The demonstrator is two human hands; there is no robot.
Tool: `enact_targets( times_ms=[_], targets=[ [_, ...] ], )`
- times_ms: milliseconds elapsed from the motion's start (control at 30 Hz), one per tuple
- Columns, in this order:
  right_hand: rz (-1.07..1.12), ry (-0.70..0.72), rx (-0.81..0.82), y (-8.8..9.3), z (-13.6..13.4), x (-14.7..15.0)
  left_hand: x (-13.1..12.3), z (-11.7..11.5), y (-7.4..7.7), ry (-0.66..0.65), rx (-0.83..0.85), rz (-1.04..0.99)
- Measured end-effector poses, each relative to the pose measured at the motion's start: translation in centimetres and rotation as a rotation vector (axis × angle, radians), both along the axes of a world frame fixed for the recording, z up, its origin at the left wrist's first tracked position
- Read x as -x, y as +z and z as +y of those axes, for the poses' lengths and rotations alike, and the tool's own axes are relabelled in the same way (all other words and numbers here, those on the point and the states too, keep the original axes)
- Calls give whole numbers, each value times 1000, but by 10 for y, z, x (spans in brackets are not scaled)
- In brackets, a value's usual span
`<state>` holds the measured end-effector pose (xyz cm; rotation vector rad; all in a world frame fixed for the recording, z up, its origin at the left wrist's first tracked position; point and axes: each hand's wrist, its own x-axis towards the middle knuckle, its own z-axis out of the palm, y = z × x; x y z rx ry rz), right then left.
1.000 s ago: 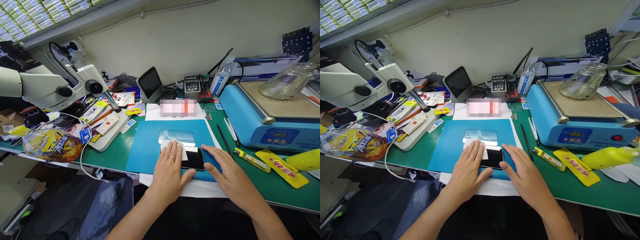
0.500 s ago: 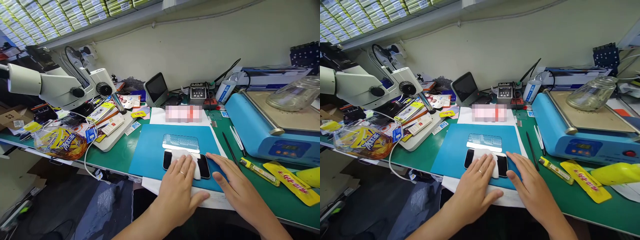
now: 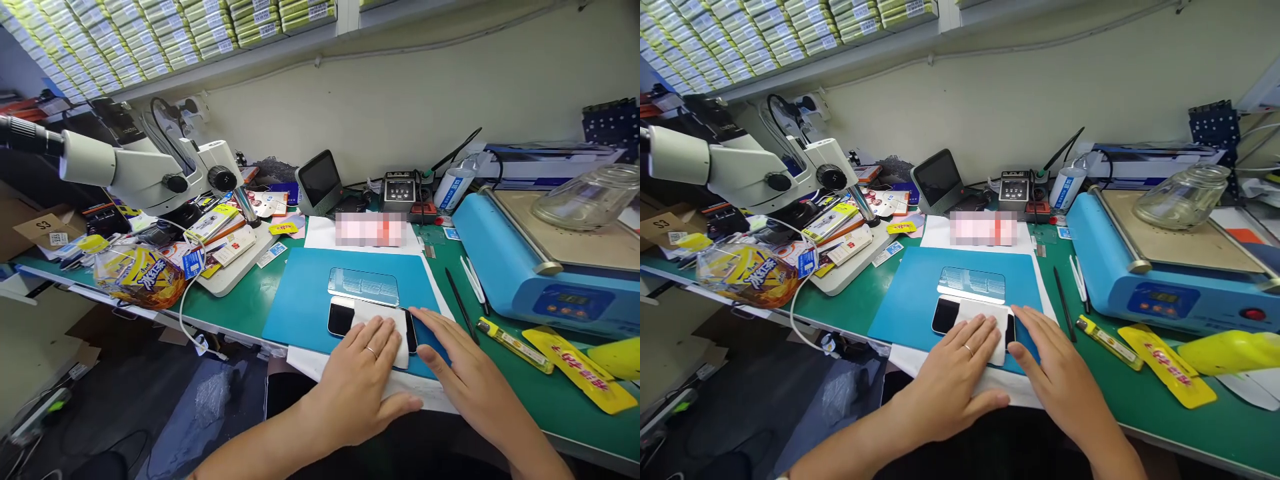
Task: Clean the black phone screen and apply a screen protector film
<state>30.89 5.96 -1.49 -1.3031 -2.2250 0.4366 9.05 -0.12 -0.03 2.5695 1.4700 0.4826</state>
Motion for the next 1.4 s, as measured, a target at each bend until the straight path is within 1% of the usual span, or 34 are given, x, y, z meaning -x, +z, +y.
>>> enact_targets(
  times_ms=[100, 167, 233, 333, 433, 533, 600, 667, 800, 867, 967, 1067, 1167, 1267, 1400],
  targets=[
    [-27, -1, -20, -2, 0, 0, 9, 6, -4, 61, -7, 31],
    [-26, 1, -37, -4, 1, 0, 2, 11, -6, 105, -27, 49],
    [-9, 3, -53, -5, 1, -1, -13, 15, -6, 120, -50, 44],
    [28, 1, -54, -4, 2, -2, -35, 13, -4, 78, -61, 9],
    [35, -2, -40, -2, 3, -2, -40, 4, 1, 34, -31, -30],
    [22, 8, -38, -1, 2, -1, -27, -8, 2, -3, 7, -47],
    [18, 9, -33, -1, 2, 0, -13, -12, -1, 6, 18, -43],
    [17, 3, -19, -1, 1, 1, 3, -11, -4, 63, 17, -29],
    [20, -15, 27, 3, -3, 2, 28, -4, -9, 242, 20, 34],
    [36, -15, 47, 6, -6, 4, 34, -6, -11, 277, 19, 71],
    [79, 3, 69, 10, -10, 5, 35, -18, -14, 283, 2, 100],
    [117, 11, 94, 11, -13, 5, 30, -32, -17, 285, -22, 112],
    [145, 20, 85, 11, -13, 5, 17, -37, -18, 261, -45, 126],
    [157, 30, 59, 9, -12, 5, -7, -29, -17, 192, -52, 142],
    [165, 45, 48, 6, -10, 3, -38, -10, -12, 127, -56, 121]
  ],
)
